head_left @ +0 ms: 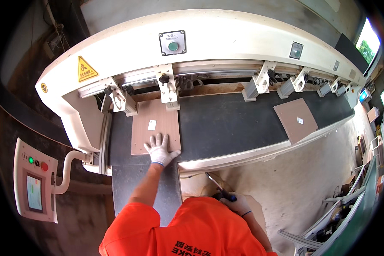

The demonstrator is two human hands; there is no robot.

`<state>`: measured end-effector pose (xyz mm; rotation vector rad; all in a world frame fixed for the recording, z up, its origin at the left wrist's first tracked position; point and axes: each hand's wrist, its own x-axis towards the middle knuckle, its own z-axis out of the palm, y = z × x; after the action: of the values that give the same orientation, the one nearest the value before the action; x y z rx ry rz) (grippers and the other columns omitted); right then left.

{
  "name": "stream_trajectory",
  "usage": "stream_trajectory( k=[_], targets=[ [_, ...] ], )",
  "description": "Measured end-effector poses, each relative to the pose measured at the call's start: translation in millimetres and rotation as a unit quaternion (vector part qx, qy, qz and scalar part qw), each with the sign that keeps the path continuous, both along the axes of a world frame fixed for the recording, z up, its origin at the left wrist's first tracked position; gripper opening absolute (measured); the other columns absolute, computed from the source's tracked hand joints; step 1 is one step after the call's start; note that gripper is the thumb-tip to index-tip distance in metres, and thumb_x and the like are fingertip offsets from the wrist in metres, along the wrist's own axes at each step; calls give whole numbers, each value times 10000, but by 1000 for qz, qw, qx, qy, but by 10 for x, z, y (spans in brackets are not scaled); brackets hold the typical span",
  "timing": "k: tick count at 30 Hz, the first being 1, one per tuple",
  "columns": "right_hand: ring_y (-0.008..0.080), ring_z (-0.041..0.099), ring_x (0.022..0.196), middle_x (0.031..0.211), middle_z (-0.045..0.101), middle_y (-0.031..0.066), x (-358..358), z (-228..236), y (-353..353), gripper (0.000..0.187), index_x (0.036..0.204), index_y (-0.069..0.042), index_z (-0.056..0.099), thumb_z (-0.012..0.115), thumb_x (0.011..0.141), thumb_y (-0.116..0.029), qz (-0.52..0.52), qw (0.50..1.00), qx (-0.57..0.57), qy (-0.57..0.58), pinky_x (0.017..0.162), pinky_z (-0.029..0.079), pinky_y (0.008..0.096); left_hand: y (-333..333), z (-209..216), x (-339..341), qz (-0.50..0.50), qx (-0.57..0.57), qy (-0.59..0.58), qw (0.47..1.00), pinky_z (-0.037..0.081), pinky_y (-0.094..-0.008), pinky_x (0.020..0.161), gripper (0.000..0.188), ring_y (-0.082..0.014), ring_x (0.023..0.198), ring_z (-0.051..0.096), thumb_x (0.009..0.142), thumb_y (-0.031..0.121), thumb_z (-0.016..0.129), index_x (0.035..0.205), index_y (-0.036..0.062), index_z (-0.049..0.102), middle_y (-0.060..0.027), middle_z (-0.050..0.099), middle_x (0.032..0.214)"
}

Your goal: The person places rectangular brown boards onto a machine table and uses a handheld tool to press down on specific spots, likely to punch holes. The person then removes the boards and stacks them on a nearby table, repeating the process for multiple units.

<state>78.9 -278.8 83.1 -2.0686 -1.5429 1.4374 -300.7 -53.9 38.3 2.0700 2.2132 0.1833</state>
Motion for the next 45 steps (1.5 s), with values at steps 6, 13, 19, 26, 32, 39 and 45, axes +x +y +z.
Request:
stream_trajectory(
  k=[6,13,19,26,32,39,45],
  targets=[
    [374,785,1030,1053,818,187,-19,-252,15,523,1138,-91,820,814,917,-565,-6,1000,6,16,906,596,470,46,272,-734,73,-106,26,991,34,-766,1309,1461,-500,1701,125,533,921,861,1752,270,390,-212,252,1834],
    [312,785,961,998,806,162,-124,-115,298,503,1156,-80,807,843,917,-522,-65,996,23,50,873,598,419,-20,30,-937,64,-60,24,996,224,-746,1271,1412,-512,1667,188,544,848,916,1717,213,454,-190,299,1805],
    [272,730,769,827,726,122,-376,484,1037,428,1148,-67,775,834,963,-448,-86,970,224,37,749,578,399,-41,15,-930,54,-33,19,998,251,-742,1247,1378,-505,1646,221,548,841,914,1693,203,490,-187,318,1789],
    [238,728,801,863,738,109,-922,1508,1878,410,1230,-50,750,817,1003,-385,-61,922,382,20,782,584,379,-71,-24,-946,52,-19,12,998,237,-740,1251,1368,-503,1635,228,554,856,899,1685,193,505,-197,330,1773],
    [427,770,864,879,772,183,-1312,2020,2357,445,1171,-74,727,727,1036,-498,-24,886,462,-20,796,607,494,-79,-22,-961,51,-28,18,998,212,-740,1260,1398,-509,1644,211,557,906,862,1693,180,493,-211,327,1775],
    [454,747,831,843,754,193,-1438,2326,2722,447,1074,-82,694,650,1069,-527,7,872,474,-120,758,582,537,-81,16,-942,51,-24,20,998,232,-732,1254,1380,-516,1637,226,555,880,886,1680,176,510,-206,339,1765],
    [452,744,824,806,740,196,-1329,2221,2408,458,1054,-79,687,664,1057,-537,32,886,451,-101,759,585,540,-94,-27,-976,53,-13,13,998,244,-724,1247,1368,-513,1632,235,550,873,890,1667,172,524,-199,349,1759]
  ],
)
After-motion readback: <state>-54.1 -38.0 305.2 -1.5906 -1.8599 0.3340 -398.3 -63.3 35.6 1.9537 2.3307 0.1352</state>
